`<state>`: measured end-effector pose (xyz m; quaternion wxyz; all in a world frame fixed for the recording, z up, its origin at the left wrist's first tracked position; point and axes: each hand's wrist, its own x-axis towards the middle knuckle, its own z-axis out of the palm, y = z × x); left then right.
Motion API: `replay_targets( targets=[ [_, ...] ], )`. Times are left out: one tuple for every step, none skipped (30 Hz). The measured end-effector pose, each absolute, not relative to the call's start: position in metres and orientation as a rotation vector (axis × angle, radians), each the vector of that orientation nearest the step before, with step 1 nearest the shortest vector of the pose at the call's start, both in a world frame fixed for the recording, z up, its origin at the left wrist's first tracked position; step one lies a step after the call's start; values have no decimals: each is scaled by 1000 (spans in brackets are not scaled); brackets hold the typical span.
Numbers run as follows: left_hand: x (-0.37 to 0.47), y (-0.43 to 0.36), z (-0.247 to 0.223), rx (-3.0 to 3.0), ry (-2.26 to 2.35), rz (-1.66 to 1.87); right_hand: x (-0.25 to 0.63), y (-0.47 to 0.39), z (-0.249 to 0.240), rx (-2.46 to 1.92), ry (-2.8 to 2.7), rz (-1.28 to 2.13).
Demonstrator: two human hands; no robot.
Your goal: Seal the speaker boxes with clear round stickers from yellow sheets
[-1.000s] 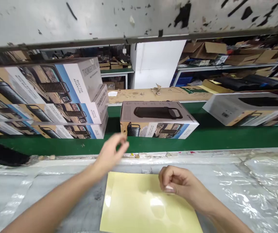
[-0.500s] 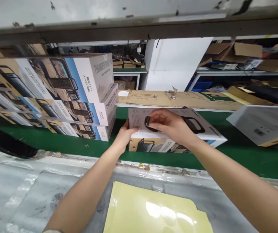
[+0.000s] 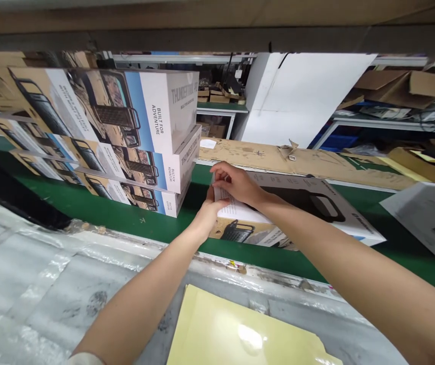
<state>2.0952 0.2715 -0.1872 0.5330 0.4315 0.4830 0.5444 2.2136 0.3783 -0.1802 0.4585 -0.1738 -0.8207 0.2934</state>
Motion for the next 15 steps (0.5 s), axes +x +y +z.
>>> replay_targets(
  targets=[
    [2094,271,-187,1025,1164,1293,2211,379,-180,-436,-2035,694],
    [2093,271,-187,1022,1170,1292,2209,380,-180,-447,-2048,664],
    [2092,270,-186,1021,1166,1295,2207,381,-180,-467,-2060,626],
    [2092,270,-185,1019,1156,1300,2206,382,-181,-495,-2068,583],
    [2091,269,-185,1017,1145,1304,2205,383,-182,-531,-2069,541],
    [2090,268,-184,1015,1138,1305,2205,384,-184,-568,-2058,504],
    [2089,267,-184,1012,1139,1301,2206,383,-185,-606,-2037,480],
    [2089,267,-184,1010,1143,1297,2208,382,-187,-625,-2024,452],
    [2088,266,-184,1009,1143,1298,2211,380,-188,-618,-2032,423],
    [2087,266,-185,1009,1139,1306,2215,377,-189,-586,-2061,398],
    [2086,267,-185,1008,1130,1321,2219,373,-189,-529,-2118,367],
    [2085,267,-186,1003,1121,1340,2222,370,-188,-458,-2198,327],
    [2084,268,-188,993,1116,1360,2223,367,-185,-391,-2286,274],
    [2084,268,-189,978,1123,1380,2223,365,-182,-342,-2367,214],
    [2084,268,-191,955,1144,1400,2221,364,-177,-321,-2436,158]
  ],
)
